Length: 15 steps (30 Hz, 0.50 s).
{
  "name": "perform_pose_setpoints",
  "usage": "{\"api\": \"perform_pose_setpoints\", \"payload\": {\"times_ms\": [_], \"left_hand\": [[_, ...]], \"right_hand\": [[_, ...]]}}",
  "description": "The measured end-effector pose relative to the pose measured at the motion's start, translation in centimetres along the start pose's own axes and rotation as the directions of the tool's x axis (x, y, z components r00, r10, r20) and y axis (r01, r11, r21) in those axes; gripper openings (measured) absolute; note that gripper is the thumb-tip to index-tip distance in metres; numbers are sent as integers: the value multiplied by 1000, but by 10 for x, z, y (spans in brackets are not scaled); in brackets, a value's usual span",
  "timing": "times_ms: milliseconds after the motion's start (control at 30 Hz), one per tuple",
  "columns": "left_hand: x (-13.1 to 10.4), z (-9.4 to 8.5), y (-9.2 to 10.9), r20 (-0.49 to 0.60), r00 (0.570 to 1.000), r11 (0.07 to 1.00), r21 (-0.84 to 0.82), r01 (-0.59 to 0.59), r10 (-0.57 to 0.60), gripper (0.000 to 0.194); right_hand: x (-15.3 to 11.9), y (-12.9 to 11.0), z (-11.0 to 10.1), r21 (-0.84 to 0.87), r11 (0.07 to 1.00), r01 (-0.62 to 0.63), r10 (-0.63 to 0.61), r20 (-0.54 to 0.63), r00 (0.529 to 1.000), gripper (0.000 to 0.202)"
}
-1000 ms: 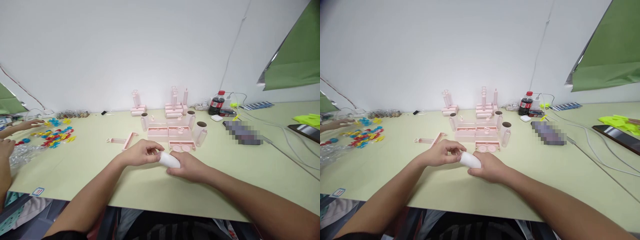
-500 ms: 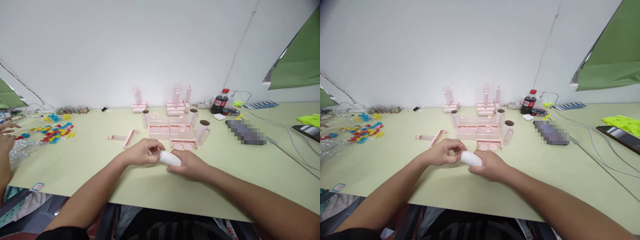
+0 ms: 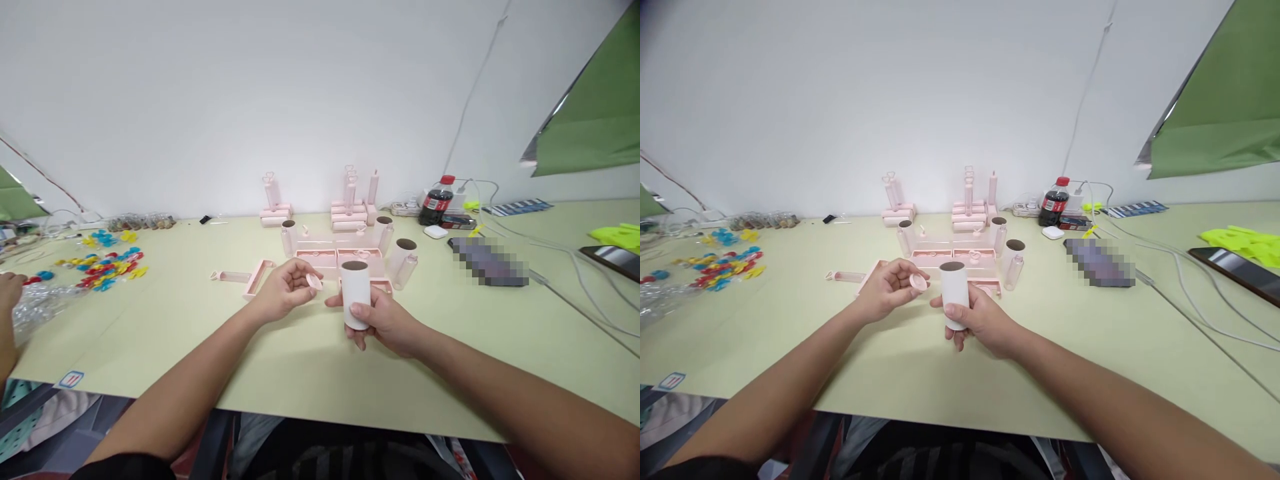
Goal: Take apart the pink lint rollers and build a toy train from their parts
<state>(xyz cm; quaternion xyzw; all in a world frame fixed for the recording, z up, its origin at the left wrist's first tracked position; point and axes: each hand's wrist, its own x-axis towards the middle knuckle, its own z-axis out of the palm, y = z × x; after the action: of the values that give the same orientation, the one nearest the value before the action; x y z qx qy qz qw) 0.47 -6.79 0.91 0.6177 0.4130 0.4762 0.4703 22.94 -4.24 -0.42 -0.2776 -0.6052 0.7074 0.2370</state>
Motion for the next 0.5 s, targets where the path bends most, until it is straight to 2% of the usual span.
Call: {"api": "perform_pose_setpoints", "payload": {"times_ms": [100, 200, 267, 333, 400, 500], "left_hand": [[-3, 13, -5, 95, 995, 998, 52, -19, 14, 30], [-6, 24, -6, 175, 985, 996, 89, -16, 1, 29], [-7, 26, -3, 228, 974, 1000, 27, -2, -4, 36], [-7, 26, 0, 257, 966, 997, -69, 20, -1, 52], [-7, 25, 0, 249, 968, 988, -143, 54, -17, 65], [-5, 23, -2, 194, 979, 979, -182, 97, -61, 64]], "right_hand": [[-3, -1, 4, 230, 973, 17, -33, 66, 997, 60], [-3, -1, 6, 317, 949, -6, -26, 97, 995, 57], [-1, 2, 6, 298, 954, -29, 2, 90, 996, 51], [0, 5, 7, 226, 973, -51, 36, 68, 997, 44], [1, 9, 9, 149, 985, -86, 77, 62, 995, 41], [1, 11, 12, 141, 981, -130, 115, 104, 988, 42]]}}
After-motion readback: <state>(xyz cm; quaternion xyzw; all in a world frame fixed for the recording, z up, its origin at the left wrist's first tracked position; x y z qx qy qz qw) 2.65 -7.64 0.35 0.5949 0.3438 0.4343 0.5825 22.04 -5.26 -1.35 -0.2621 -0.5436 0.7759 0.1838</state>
